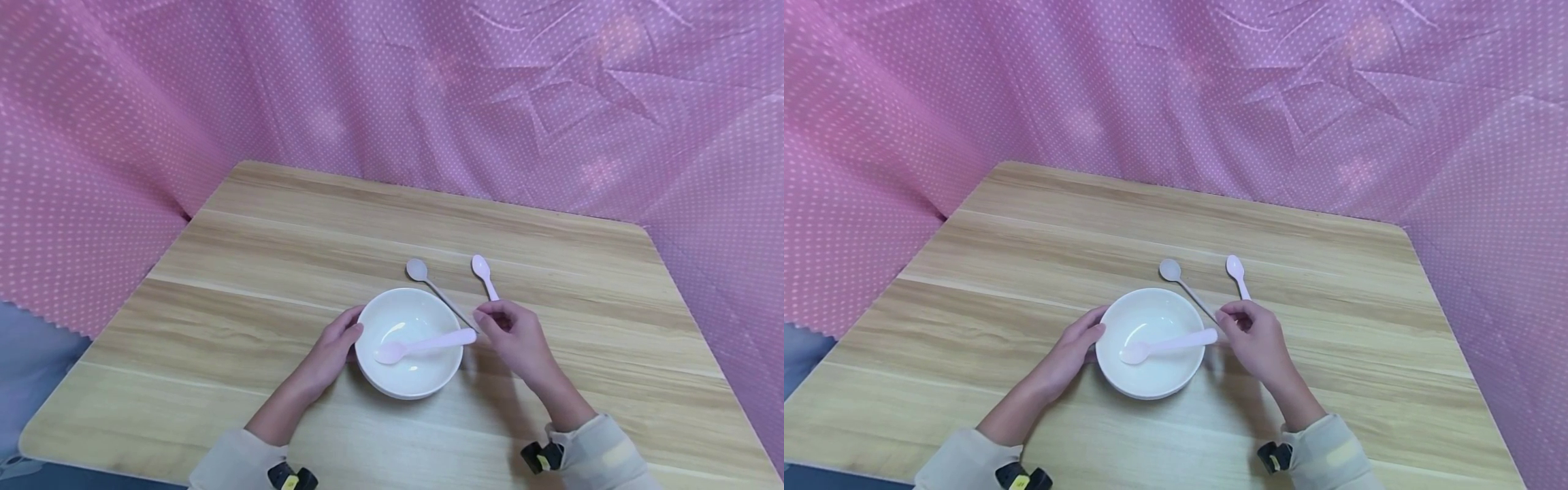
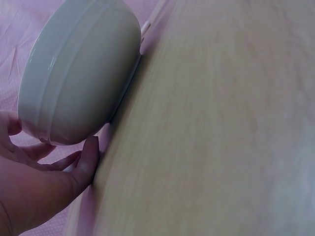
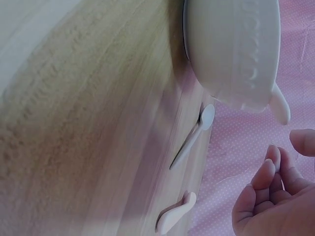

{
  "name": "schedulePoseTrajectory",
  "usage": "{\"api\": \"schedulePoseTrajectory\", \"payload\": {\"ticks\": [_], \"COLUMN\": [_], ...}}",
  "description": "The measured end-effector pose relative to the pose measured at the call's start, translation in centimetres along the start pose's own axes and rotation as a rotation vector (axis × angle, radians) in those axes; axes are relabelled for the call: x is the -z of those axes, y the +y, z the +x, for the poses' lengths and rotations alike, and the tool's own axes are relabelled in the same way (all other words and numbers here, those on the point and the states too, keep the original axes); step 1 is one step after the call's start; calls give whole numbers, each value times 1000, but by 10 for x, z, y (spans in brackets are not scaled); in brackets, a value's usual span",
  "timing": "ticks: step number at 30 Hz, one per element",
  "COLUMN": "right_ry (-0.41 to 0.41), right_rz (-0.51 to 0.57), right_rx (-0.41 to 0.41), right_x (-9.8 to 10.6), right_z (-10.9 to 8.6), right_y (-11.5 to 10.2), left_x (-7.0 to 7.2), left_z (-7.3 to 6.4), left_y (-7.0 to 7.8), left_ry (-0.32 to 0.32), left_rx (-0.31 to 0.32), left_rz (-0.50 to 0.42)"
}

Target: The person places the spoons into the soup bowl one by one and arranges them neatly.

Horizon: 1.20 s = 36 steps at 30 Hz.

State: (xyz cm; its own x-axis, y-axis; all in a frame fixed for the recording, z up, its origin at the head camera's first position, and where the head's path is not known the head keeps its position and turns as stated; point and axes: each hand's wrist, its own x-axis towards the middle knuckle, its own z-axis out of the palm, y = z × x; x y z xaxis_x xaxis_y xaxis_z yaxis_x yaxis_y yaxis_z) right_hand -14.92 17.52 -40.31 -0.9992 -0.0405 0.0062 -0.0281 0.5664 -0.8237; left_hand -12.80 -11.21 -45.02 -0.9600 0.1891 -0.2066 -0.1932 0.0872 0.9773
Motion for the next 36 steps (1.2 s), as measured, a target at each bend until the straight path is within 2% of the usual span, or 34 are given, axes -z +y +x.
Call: {"api": "schedulePoseTrajectory", "payload": {"ticks": [13, 36], "right_ry": [16, 15], "right_rz": [-3, -28], "right_rx": [0, -54], "right_x": [1, 6], "right_z": [2, 8], "right_y": [6, 19], "left_x": [1, 0], "left_z": [0, 0], "left_y": [0, 0], "left_ry": [-1, 10], "left_rx": [2, 13], "left_rz": [-15, -7]}}
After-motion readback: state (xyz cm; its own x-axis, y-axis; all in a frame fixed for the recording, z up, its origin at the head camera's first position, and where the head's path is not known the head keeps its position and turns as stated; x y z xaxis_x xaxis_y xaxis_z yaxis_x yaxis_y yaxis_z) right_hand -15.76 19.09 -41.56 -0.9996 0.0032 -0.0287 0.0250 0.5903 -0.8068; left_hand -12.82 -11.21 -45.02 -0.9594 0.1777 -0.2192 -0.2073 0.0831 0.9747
